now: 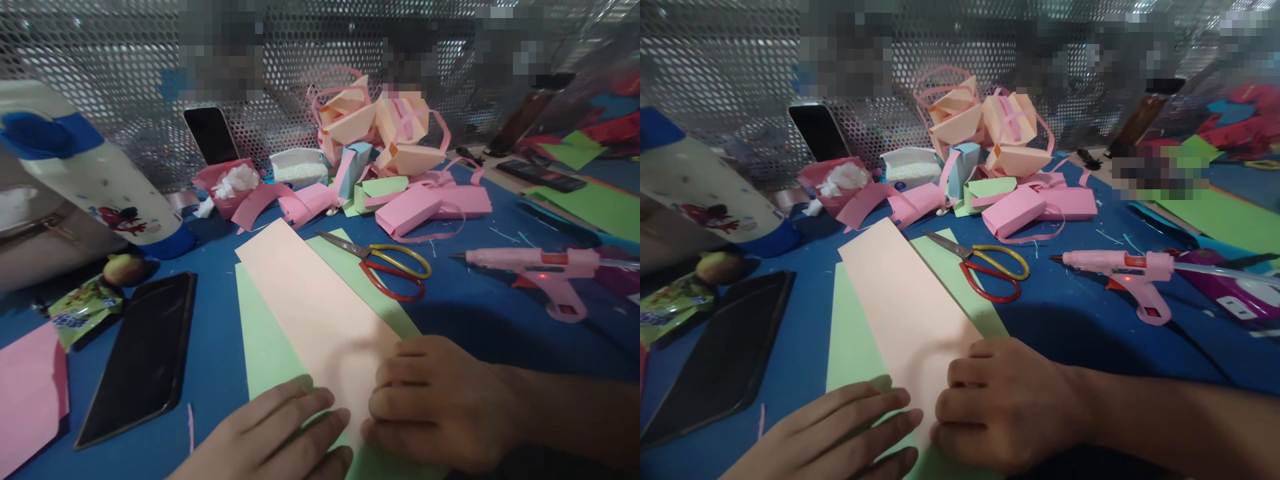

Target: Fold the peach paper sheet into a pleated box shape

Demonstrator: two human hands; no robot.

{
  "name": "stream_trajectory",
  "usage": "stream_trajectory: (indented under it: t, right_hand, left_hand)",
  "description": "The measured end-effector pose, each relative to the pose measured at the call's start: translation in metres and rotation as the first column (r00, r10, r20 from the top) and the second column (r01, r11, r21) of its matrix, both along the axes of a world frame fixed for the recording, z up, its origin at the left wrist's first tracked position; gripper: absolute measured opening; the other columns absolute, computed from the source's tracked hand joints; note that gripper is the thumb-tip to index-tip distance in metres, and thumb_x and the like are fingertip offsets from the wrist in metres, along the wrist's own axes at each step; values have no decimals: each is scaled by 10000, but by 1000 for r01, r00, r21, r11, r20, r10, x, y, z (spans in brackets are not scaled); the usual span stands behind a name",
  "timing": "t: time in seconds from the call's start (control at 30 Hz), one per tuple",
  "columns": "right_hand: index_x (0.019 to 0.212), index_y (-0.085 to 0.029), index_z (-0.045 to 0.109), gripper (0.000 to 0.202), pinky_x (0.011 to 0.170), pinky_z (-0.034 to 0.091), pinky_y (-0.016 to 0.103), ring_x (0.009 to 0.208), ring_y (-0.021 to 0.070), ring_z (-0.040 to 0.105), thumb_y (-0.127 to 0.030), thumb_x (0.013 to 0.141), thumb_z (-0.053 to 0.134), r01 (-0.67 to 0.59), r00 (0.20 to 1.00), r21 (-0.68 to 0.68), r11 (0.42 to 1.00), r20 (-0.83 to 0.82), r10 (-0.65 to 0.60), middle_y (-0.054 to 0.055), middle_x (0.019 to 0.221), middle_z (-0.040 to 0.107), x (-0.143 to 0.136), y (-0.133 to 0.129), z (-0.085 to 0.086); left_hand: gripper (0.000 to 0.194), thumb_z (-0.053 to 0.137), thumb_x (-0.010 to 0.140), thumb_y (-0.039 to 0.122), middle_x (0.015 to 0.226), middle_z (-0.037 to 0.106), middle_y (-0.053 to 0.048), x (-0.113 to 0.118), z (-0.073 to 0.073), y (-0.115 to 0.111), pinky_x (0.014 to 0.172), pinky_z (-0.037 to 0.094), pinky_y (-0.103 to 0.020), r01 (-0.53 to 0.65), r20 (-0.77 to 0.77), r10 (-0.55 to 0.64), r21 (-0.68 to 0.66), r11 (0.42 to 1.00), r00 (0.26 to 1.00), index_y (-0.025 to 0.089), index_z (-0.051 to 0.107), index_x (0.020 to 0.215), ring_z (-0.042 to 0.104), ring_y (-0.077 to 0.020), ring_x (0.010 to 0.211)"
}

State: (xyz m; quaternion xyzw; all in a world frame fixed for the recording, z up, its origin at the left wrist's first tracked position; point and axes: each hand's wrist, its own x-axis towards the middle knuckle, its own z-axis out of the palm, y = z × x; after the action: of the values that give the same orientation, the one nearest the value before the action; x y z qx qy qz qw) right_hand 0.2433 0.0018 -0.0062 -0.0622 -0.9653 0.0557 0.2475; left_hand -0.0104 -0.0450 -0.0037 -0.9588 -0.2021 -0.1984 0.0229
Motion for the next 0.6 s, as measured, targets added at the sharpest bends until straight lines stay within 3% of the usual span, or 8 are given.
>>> stream_trajectory:
  t: [0.13, 0.23, 0.37, 0.5, 0.6]
  right_hand:
    - [770, -172, 666, 194, 521, 333, 306, 657, 112, 535, -169, 944, 582, 4, 1000, 1, 1000, 10, -4, -43, 722, 654, 0, 0, -1]
    - [774, -179, 650, 210, 536, 325, 308, 673, 114, 520, -160, 960, 554, -6, 1000, -8, 1000, 26, 6, -39, 728, 638, 0, 2, 0]
    - [734, -175, 615, 218, 569, 336, 310, 686, 126, 493, -152, 942, 556, -25, 997, -38, 999, 71, 27, -28, 782, 637, 2, 4, 1]
    - [861, -158, 663, 133, 571, 349, 314, 688, 143, 495, -237, 933, 583, -4, 998, -75, 997, 65, 8, -5, 826, 650, 4, 3, -1]
    - [970, -149, 674, 141, 644, 417, 304, 740, 142, 545, -232, 954, 561, 57, 997, -92, 994, 53, -53, 3, 866, 678, 5, 3, -2]
  left_hand:
    - [283, 457, 1026, 177, 1101, 725, 63, 1, -1, 1, 1184, 310, -294, -5, 38, 4, 38, 999, 999, 245, 725, 1084, 632, -106, 1106]
    - [281, 468, 1018, 153, 1076, 722, 49, 3, -8, 1, 1172, 334, -295, -4, 21, 3, 53, 999, 1000, 238, 706, 1141, 638, -108, 1077]
    - [289, 462, 1016, 135, 1023, 710, 51, 5, -17, 1, 1204, 262, -326, -15, 112, 1, 126, 992, 994, 234, 712, 1123, 630, -112, 1044]
    - [284, 461, 1023, 169, 1081, 692, 48, 5, -12, 0, 1189, 290, -329, -18, -36, 19, 19, 1000, 999, 245, 667, 1203, 615, -117, 1079]
    - [249, 507, 1011, 220, 1077, 686, 47, 4, -10, -2, 1168, 332, -325, -22, -53, 24, 33, 999, 998, 264, 662, 1202, 624, -119, 1075]
